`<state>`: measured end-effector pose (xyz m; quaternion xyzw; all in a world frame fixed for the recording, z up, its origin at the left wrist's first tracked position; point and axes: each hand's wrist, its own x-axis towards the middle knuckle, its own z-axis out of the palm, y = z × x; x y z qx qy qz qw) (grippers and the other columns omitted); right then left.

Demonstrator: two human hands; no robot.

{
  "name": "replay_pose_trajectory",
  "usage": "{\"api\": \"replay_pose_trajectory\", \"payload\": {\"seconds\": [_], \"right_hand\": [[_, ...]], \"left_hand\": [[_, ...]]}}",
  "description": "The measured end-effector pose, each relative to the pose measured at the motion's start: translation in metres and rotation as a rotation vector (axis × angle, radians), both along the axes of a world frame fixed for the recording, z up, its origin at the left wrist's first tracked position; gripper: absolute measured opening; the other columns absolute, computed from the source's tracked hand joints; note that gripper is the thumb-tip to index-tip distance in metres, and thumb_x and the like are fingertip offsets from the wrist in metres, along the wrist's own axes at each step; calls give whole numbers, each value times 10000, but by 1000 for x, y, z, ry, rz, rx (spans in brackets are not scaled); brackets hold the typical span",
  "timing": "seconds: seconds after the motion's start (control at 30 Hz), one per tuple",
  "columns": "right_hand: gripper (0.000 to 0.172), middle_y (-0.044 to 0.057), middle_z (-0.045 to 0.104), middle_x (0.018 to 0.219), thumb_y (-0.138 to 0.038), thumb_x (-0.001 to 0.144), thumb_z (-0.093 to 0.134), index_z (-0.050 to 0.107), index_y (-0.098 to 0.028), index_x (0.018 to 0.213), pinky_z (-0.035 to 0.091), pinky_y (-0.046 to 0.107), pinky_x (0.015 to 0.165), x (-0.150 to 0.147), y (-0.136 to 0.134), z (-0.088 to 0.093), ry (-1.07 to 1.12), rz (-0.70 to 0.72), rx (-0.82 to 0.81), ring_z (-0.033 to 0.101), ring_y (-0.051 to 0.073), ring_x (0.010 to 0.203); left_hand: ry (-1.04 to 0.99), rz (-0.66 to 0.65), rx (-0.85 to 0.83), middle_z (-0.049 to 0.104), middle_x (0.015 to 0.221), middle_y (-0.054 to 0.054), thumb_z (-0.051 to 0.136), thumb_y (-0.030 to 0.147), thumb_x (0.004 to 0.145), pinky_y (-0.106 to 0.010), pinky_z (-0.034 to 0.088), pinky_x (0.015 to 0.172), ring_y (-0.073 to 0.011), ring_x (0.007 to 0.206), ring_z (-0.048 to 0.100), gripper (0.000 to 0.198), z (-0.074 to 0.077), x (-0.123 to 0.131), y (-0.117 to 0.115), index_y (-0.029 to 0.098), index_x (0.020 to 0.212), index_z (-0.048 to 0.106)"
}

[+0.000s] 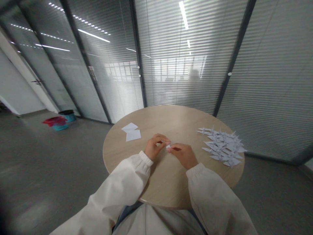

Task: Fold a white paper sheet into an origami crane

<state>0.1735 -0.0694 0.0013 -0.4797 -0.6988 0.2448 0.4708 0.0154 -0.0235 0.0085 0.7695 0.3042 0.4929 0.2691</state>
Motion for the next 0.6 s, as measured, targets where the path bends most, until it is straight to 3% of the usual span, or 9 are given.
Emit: {"api": "replay_pose_trajectory", "payload": {"seconds": [0.27,0.4,0.6], "right_hand": [[211,25,702,749,-388,724,609,697,-196,736,475,281,668,2,4,-3,37,-19,-19,631,183,710],[217,37,705,832,-378,741,598,691,-201,824,486,308,725,4,7,-8,66,29,-19,638,199,782],[244,57,698,881,-383,764,577,675,-193,881,496,306,736,4,8,-9,111,97,-30,640,197,799]], "left_hand": [[125,-33,-170,699,916,-61,520,426,800,-259,475,755,-176,833,636,333,-4,2,-3,175,926,699],[79,-77,-230,684,981,-67,563,410,773,-270,475,818,-190,904,634,334,-4,2,-2,174,974,687],[-71,-144,-365,691,937,-80,647,386,702,-314,498,808,-211,856,646,345,-1,3,-4,138,937,698]]}}
